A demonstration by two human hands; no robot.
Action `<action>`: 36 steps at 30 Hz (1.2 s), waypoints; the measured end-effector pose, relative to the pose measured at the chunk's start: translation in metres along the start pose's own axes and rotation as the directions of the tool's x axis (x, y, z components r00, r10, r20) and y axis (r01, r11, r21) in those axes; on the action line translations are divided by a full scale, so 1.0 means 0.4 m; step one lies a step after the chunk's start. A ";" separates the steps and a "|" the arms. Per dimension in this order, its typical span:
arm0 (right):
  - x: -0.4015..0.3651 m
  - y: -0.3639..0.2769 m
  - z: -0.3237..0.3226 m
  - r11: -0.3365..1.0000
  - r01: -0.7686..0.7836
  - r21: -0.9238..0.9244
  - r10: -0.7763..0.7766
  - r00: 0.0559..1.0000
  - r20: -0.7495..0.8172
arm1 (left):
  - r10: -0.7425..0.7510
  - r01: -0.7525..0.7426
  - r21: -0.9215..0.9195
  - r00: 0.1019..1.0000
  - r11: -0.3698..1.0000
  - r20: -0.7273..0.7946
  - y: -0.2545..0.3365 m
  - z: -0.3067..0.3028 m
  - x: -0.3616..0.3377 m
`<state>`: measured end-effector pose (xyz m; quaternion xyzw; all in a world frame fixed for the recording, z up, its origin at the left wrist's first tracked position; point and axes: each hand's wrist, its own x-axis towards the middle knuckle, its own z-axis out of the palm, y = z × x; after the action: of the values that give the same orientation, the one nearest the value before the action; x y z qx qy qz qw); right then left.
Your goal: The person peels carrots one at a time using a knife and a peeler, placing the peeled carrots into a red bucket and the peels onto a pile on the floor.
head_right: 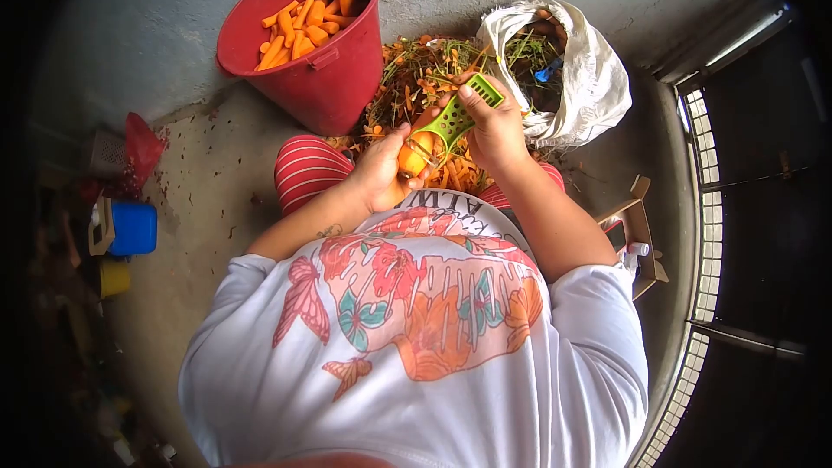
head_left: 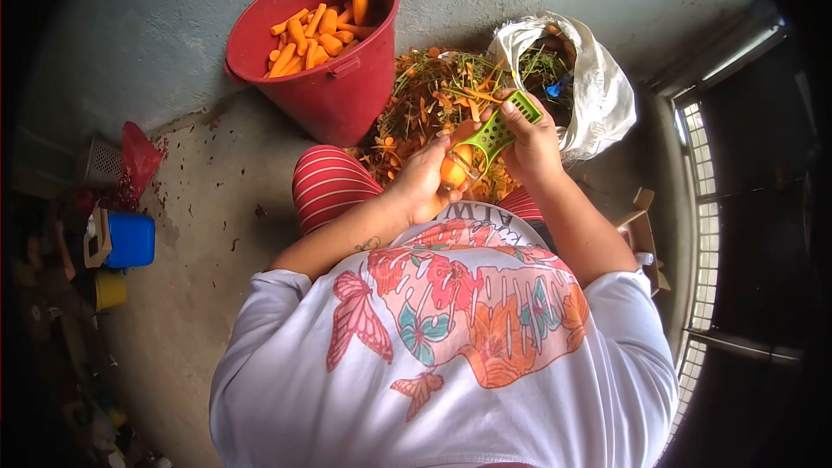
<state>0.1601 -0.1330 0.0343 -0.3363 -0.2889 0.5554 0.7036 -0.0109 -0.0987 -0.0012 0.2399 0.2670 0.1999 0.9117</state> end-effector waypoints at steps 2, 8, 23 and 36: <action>0.024 0.022 -0.034 1.000 -0.017 0.016 0.018 0.998 -0.055 | -0.030 0.030 -0.001 0.999 1.000 -0.031 0.005 0.005 0.000; 0.101 0.073 -0.146 1.000 -0.022 -0.002 0.021 0.962 -0.272 | -0.096 0.096 -0.005 0.989 0.995 -0.110 0.009 -0.001 -0.011; 0.054 -0.020 -0.046 0.856 -0.125 -0.502 0.127 0.991 -0.031 | 0.244 -0.234 0.328 0.970 0.915 0.011 0.011 -0.016 0.001; 0.134 0.010 -0.109 0.927 -0.148 -0.346 0.024 0.940 -0.339 | 0.557 -0.502 0.811 0.783 0.302 0.278 0.020 -0.089 0.053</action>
<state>0.2033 -0.0866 0.0063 -0.5618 -0.2505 0.4585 0.6414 -0.0169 -0.0701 -0.0315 0.7235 0.2602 0.3359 0.5441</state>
